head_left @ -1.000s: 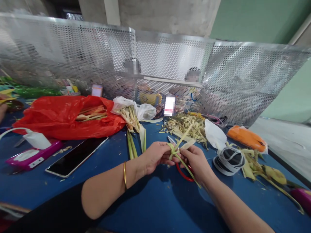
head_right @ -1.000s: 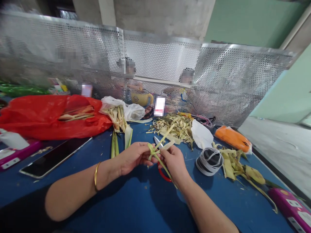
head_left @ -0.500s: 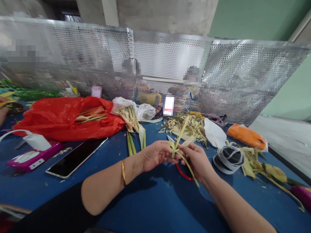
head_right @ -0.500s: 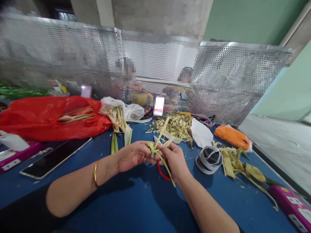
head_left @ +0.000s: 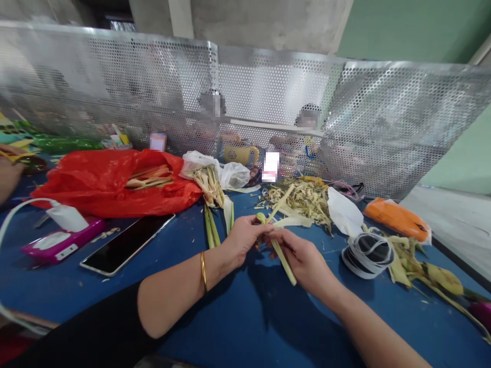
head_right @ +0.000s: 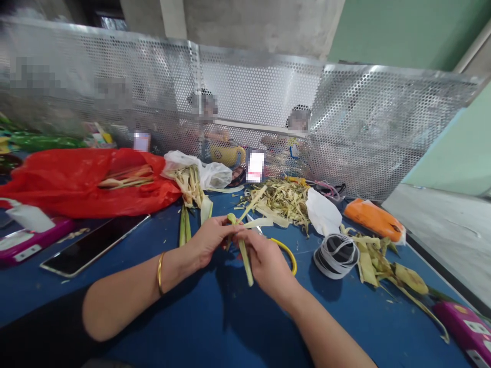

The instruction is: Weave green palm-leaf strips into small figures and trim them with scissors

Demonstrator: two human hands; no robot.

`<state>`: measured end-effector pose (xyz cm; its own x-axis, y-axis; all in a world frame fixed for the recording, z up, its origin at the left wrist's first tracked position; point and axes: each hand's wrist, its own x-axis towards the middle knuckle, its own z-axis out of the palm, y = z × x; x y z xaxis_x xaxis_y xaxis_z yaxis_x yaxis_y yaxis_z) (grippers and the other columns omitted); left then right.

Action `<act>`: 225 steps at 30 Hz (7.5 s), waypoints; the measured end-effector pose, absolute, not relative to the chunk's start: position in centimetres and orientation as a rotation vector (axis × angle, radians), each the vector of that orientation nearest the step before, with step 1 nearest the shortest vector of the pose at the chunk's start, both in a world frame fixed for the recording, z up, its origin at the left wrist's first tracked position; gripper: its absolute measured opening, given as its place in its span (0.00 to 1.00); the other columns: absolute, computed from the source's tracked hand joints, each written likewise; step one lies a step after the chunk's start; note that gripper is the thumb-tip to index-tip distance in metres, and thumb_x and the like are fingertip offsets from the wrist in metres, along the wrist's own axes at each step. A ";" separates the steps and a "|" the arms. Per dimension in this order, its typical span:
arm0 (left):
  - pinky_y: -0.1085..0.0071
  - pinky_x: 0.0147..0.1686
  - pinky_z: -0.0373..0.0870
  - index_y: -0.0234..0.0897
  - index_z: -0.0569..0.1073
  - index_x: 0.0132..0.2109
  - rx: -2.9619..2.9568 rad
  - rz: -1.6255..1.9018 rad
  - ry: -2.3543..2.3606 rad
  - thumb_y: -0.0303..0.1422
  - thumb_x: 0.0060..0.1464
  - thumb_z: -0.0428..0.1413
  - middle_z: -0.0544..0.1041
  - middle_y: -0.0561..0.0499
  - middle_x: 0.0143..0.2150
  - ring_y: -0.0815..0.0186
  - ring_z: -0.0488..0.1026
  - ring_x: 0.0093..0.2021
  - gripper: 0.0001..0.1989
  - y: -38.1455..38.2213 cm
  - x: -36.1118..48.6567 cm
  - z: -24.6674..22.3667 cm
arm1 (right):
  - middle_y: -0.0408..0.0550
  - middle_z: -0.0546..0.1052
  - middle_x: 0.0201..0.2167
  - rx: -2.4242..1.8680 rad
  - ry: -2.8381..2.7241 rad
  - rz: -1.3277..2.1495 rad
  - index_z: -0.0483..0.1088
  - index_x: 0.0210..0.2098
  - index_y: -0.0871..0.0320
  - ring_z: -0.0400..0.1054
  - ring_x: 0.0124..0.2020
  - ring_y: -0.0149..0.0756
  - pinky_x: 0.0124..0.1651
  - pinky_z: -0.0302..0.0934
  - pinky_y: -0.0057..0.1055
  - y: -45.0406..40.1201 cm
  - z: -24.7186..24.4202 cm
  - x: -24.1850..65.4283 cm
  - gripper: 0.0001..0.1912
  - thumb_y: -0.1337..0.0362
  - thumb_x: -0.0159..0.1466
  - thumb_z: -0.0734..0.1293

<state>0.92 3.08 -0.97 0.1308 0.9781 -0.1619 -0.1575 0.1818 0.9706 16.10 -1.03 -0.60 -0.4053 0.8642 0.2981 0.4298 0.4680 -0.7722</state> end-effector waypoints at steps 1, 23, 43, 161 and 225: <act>0.78 0.15 0.50 0.32 0.73 0.27 1.016 1.053 1.089 0.31 0.41 0.62 0.68 0.56 0.18 0.75 0.60 0.17 0.07 2.9 1.0 -0.9 | 0.48 0.77 0.37 -1.046 -2.148 0.617 0.68 0.45 0.57 0.72 0.36 0.33 0.39 0.65 0.29 -1.2 -0.4 16.2 0.13 0.69 0.66 0.55; 0.78 0.23 0.59 0.33 0.76 0.27 1.432 0.811 0.858 0.36 0.47 0.60 0.74 0.52 0.24 0.74 0.64 0.22 0.09 1.2 1.7 -1.3 | 0.38 0.62 0.14 -1.632 -1.900 0.243 0.57 0.17 0.56 0.54 0.19 0.28 0.23 0.43 0.26 0.1 -0.6 17.5 0.18 0.61 0.62 0.58; 0.80 0.15 0.47 0.37 0.67 0.37 1.007 0.996 1.099 0.32 0.42 0.63 0.68 0.59 0.20 0.77 0.60 0.16 0.15 2.3 1.3 -0.8 | 0.47 0.78 0.34 -1.142 -1.809 0.923 0.74 0.38 0.57 0.71 0.34 0.36 0.36 0.64 0.30 -0.2 2.5 19.1 0.11 0.59 0.57 0.68; 0.76 0.20 0.50 0.33 0.66 0.19 1.226 0.943 0.948 0.46 0.36 0.66 0.62 0.59 0.17 0.76 0.54 0.19 0.23 1.9 1.1 -0.2 | 0.48 0.74 0.28 -0.762 -2.398 -0.413 0.68 0.35 0.59 0.66 0.31 0.35 0.39 0.55 0.34 -2.2 -1.3 15.8 0.13 0.73 0.67 0.54; 0.75 0.17 0.36 0.33 0.70 0.30 1.160 0.601 0.862 0.52 0.46 0.57 0.66 0.56 0.21 0.79 0.50 0.15 0.23 2.4 0.4 0.5 | 0.38 0.65 0.17 -1.064 -1.074 1.454 0.67 0.22 0.60 0.54 0.18 0.24 0.24 0.50 0.24 -0.4 -0.3 16.5 0.18 0.52 0.51 0.72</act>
